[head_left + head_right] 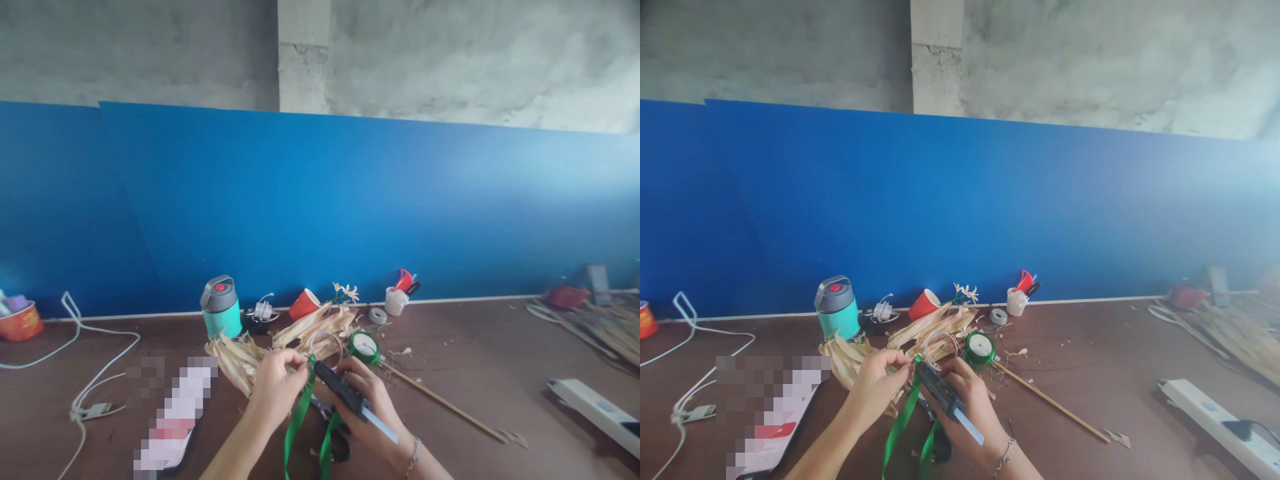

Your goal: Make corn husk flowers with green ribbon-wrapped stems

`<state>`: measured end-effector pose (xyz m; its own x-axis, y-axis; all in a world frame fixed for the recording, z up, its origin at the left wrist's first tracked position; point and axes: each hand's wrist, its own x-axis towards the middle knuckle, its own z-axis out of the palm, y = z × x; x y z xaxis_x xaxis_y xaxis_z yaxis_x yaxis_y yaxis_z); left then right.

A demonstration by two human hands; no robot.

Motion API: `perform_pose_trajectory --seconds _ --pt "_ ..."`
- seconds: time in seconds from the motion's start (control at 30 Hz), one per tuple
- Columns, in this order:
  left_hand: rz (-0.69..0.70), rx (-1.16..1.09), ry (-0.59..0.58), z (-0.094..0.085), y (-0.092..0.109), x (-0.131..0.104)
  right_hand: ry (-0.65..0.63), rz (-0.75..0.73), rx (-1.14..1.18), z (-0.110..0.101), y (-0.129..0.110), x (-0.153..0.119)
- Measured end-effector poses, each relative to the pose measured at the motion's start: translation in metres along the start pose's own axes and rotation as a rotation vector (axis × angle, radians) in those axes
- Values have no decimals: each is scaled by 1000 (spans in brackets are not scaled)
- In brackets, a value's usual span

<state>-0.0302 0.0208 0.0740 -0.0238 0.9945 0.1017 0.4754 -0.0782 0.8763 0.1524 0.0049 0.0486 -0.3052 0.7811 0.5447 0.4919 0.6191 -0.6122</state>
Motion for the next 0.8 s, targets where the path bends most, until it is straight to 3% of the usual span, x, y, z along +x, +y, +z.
perform_pose_trajectory --seconds 0.8 --pt "35 -9 2 -1 0 0 -16 13 8 -1 1 0"
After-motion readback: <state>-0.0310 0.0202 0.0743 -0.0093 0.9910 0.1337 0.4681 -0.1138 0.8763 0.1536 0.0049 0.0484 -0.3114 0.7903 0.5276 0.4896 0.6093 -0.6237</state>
